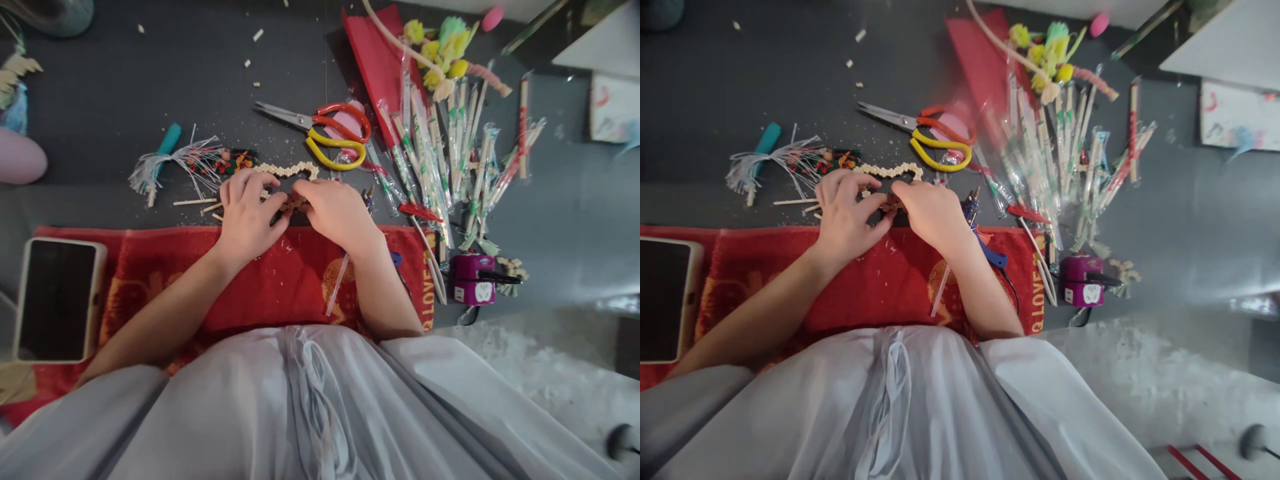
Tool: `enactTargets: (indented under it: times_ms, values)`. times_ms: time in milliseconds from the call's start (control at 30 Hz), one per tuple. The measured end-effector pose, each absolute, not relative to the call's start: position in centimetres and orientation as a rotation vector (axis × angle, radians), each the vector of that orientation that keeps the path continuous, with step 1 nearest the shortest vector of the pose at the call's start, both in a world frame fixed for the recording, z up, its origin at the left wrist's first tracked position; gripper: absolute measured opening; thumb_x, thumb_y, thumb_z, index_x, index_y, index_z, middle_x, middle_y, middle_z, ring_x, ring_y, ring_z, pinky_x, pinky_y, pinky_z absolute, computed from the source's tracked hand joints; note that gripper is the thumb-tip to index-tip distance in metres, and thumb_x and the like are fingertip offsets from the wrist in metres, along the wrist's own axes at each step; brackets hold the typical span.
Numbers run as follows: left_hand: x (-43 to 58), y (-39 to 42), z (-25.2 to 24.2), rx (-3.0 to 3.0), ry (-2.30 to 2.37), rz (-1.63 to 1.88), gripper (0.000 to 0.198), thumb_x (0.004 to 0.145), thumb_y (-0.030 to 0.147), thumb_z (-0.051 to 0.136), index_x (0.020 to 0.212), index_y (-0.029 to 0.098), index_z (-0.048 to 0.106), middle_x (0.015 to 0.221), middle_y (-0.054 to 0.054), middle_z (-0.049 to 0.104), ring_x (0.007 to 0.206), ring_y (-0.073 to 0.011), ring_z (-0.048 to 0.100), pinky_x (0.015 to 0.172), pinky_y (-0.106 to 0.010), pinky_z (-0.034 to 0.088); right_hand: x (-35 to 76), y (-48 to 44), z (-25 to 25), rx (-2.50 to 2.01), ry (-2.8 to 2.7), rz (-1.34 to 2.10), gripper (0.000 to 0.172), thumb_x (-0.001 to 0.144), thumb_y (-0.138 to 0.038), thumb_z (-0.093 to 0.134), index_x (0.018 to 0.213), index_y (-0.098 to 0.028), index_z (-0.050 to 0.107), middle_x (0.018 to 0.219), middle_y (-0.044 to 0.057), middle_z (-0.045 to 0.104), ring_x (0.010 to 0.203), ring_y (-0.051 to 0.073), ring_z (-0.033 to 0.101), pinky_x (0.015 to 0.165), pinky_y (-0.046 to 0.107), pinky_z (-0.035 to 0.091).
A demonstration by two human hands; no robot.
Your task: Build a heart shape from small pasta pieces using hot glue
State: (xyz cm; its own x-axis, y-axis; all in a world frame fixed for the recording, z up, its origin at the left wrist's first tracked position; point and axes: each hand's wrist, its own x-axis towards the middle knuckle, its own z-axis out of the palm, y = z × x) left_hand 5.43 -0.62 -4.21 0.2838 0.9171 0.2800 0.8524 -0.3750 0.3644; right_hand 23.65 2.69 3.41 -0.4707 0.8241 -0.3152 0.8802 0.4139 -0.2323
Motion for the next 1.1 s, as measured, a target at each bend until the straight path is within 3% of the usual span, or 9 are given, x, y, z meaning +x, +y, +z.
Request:
enactTargets:
  times_ms: [267,400,500,600,700,867,1100]
  values:
    - [5.3,-0.6,-4.0,2.379,1.627,0.702,0.016,0.094,0.032,0.066,0.107,0.026,0.074,0.129,-0.011,0.069,0.131,-0.0375,0.056,0.107,-0.058,0.043,23.7,2.8,3.2,1.527,2.505,-0.599,0.035,0.101,-0.015,0.041,0.123,-0.019,0.068,0.117,0.011,0.076,0.104,0.027,0.07,0.076,0.032,0.043]
    - [4.8,-1.2,-3.7,2.378,1.667,0.754,0.025,0.092,0.029,0.067,0.116,0.028,0.074,0.121,-0.012,0.071,0.126,-0.0369,0.058,0.105,-0.058,0.044,24.4,2.7,3.8,1.525,2.483,-0.612,0.041,0.097,-0.015,0.049,0.136,-0.018,0.063,0.121,0.013,0.076,0.11,0.03,0.07,0.083,0.036,0.047]
    - [4.2,-1.9,-3.6,2.416,1.736,0.738,0.022,0.093,0.028,0.063,0.111,0.027,0.077,0.103,-0.011,0.074,0.112,-0.0351,0.064,0.095,-0.054,0.047,25.3,2.4,4.8,1.501,2.439,-0.62,0.052,0.098,-0.018,0.053,0.15,-0.018,0.055,0.117,0.013,0.078,0.11,0.032,0.071,0.084,0.037,0.048]
    - [3.7,-2.6,-3.5,2.512,1.709,0.632,0.029,0.095,0.024,0.055,0.113,0.024,0.078,0.077,-0.006,0.071,0.082,-0.0269,0.067,0.077,-0.043,0.048,26.0,2.1,6.0,1.435,2.378,-0.671,0.061,0.098,-0.019,0.056,0.158,-0.017,0.048,0.113,0.013,0.079,0.105,0.03,0.071,0.083,0.035,0.047]
    - [3.6,-3.0,-3.1,2.571,1.658,0.522,0.035,0.096,0.023,0.051,0.118,0.022,0.078,0.069,-0.004,0.071,0.066,-0.0211,0.065,0.063,-0.036,0.043,26.1,1.8,6.7,1.332,2.355,-0.709,0.064,0.098,-0.019,0.055,0.162,-0.016,0.044,0.111,0.013,0.08,0.102,0.03,0.072,0.081,0.034,0.046]
    - [3.9,-3.1,-2.5,2.615,1.613,0.419,0.039,0.1,0.027,0.045,0.116,0.022,0.08,0.061,-0.002,0.068,0.057,-0.0182,0.066,0.053,-0.033,0.035,25.8,1.7,7.0,1.267,2.342,-0.745,0.065,0.099,-0.018,0.052,0.163,-0.02,0.043,0.117,0.015,0.08,0.103,0.03,0.073,0.08,0.035,0.047]
    - [4.0,-3.1,-2.4,2.657,1.621,0.396,0.038,0.1,0.029,0.046,0.112,0.024,0.082,0.057,-0.002,0.066,0.055,-0.0172,0.066,0.05,-0.032,0.032,25.6,1.5,7.1,1.286,2.352,-0.703,0.064,0.099,-0.014,0.048,0.163,-0.023,0.046,0.123,0.014,0.08,0.105,0.028,0.075,0.082,0.034,0.051]
